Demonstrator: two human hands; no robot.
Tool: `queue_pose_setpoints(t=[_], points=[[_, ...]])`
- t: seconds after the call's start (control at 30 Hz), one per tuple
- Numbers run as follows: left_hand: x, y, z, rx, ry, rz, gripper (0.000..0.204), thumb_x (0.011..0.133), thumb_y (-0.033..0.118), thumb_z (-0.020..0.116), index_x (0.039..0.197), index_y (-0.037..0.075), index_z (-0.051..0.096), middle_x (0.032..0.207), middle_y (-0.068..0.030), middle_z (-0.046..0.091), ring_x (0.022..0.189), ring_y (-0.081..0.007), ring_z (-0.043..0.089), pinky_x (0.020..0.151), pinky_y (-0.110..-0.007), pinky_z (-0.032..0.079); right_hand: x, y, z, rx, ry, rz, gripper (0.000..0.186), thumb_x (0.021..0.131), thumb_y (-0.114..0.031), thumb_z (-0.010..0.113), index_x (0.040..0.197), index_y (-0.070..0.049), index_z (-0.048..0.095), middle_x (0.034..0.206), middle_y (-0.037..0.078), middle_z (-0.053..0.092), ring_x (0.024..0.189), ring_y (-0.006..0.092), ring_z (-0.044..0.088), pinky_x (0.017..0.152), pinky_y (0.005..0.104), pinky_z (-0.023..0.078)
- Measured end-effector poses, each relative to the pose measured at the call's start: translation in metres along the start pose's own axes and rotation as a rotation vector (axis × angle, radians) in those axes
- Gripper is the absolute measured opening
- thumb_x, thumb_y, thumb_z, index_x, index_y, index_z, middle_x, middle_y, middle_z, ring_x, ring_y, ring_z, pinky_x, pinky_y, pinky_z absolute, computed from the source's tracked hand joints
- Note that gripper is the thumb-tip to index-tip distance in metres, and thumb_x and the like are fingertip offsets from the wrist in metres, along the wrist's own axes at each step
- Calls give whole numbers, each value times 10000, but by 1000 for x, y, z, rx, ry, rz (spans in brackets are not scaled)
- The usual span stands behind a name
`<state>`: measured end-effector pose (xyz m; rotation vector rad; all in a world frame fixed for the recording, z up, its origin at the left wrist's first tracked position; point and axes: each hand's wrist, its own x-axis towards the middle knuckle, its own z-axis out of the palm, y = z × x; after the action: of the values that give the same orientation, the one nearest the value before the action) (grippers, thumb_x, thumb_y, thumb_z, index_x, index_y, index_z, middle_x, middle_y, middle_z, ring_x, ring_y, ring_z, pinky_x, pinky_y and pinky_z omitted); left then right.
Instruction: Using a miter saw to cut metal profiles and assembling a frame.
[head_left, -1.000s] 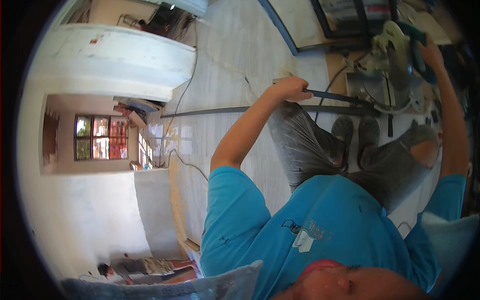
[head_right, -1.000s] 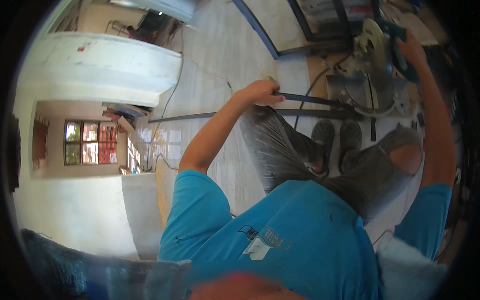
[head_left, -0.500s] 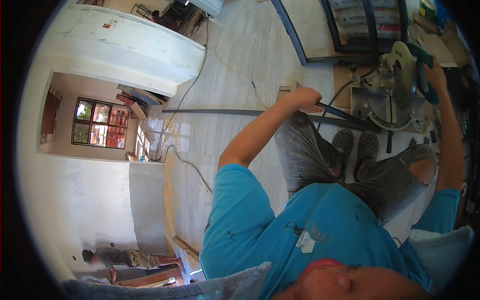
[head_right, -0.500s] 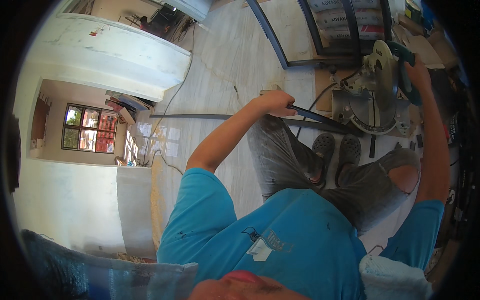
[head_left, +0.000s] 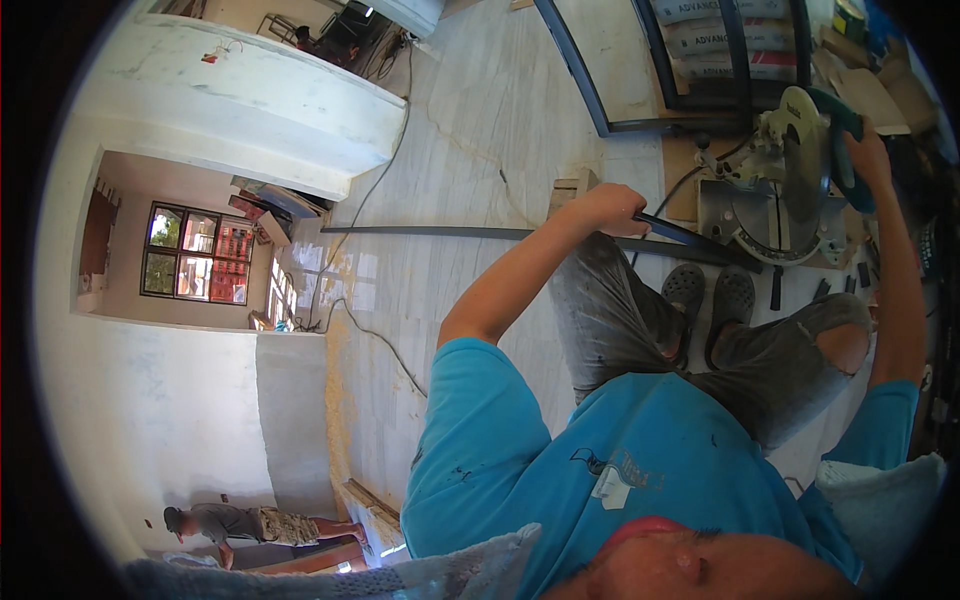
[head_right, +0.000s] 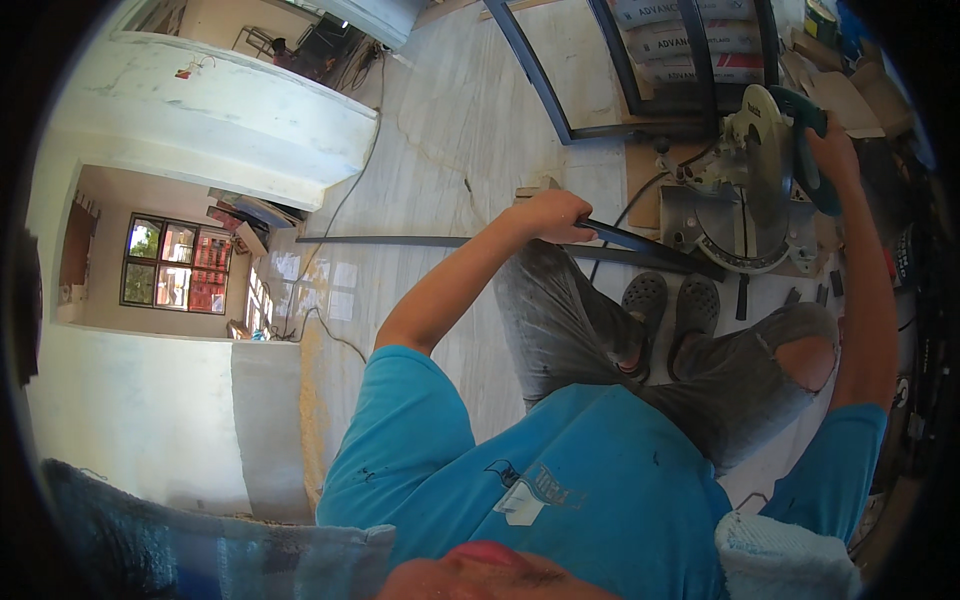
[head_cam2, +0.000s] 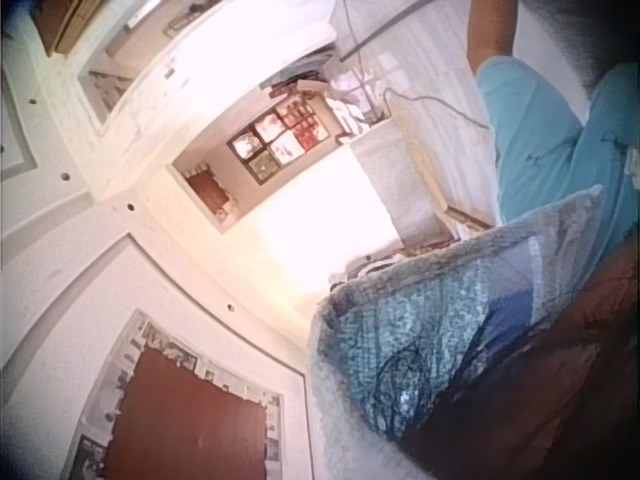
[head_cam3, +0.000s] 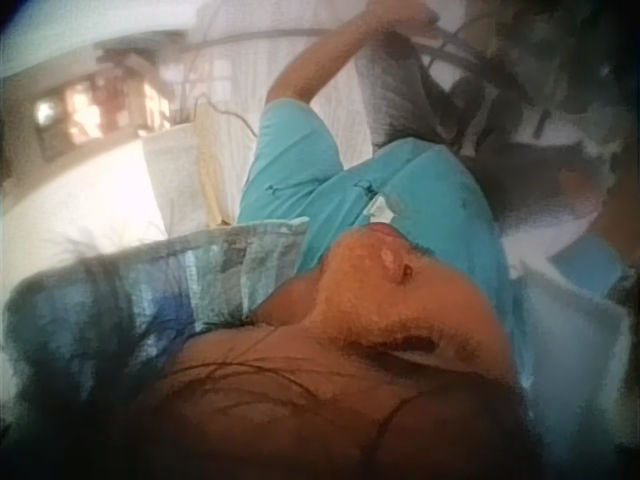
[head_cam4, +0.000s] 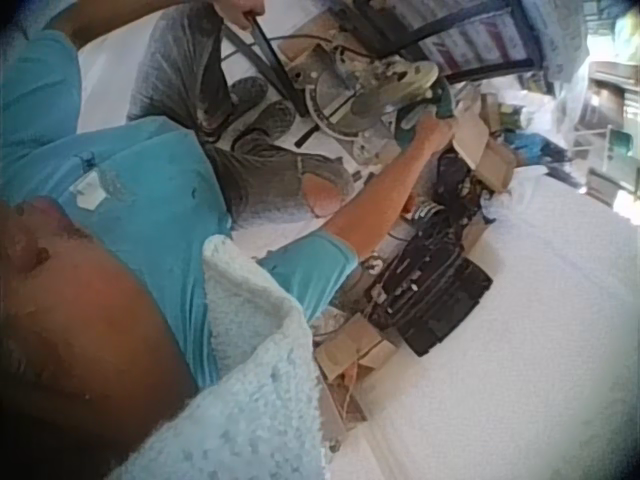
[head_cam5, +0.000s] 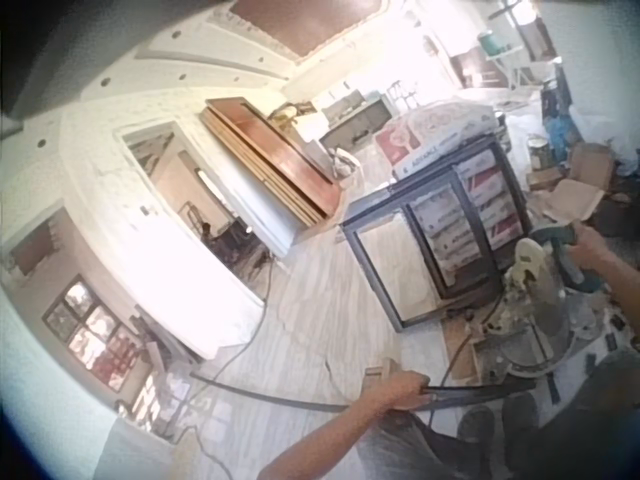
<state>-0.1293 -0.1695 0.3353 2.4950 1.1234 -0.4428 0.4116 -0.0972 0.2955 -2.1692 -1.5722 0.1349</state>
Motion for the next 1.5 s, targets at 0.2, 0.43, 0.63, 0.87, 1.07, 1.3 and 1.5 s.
queue_pose_setpoints(t=[0.2, 0.43, 0.63, 0.87, 1.07, 1.3, 1.5], points=[[-12, -21, -15, -38, 26, -43, 471, 840, 510, 745, 850, 49, 650, 805, -183, 665, 815, -371, 669, 716, -450, 506, -13, -11, -9, -67, 49, -73, 664, 917, -433, 639, 1396, 10, 518, 1322, 303, 605, 1259, 440, 570, 1054, 482, 455], [-27, -34, -34, -119, 58, -155, 509, 827, 480, 800, 784, 16, 595, 676, -125, 555, 648, -257, 508, 632, -401, 423, -38, -59, -52, -49, -133, 145, 623, 903, -336, 692, 1376, 21, 498, 1290, 279, 621, 1158, 419, 620, 939, 487, 511], [-32, -45, -37, -154, 11, -251, 486, 825, 431, 804, 752, 17, 560, 667, -103, 524, 647, -246, 482, 631, -391, 425, -48, -69, -63, 48, -151, 217, 657, 906, -335, 673, 1409, 39, 479, 1341, 289, 593, 1242, 405, 583, 1013, 469, 483], [-44, -55, -38, -369, 14, -228, 497, 839, 400, 822, 706, 40, 505, 646, -8, 427, 639, -144, 390, 584, -328, 359, -44, -64, -58, 20, -145, 203, 676, 899, -349, 659, 1437, 13, 467, 1348, 276, 597, 1253, 406, 575, 1027, 466, 476], [-59, -61, -43, -516, 54, -216, 494, 836, 339, 851, 689, 79, 458, 653, 43, 368, 644, -102, 333, 564, -296, 302, -43, -62, -55, 3, -131, 184, 674, 884, -367, 663, 1416, 11, 495, 1325, 277, 613, 1232, 409, 590, 1017, 464, 485], [-54, -60, -42, -518, 38, -197, 472, 853, 353, 833, 697, 74, 485, 648, 49, 382, 641, -92, 347, 558, -293, 298, -45, -68, -60, 69, -133, 222, 640, 868, -339, 672, 1388, 6, 528, 1312, 268, 621, 1230, 398, 594, 1015, 454, 487], [9, -68, 2, -528, -29, -132, 347, 889, 302, 755, 752, 62, 545, 665, 36, 444, 644, -99, 403, 580, -294, 345, -47, -69, -62, 56, -128, 205, 597, 865, -308, 675, 1363, -5, 544, 1322, 255, 611, 1248, 388, 579, 1022, 445, 478]])
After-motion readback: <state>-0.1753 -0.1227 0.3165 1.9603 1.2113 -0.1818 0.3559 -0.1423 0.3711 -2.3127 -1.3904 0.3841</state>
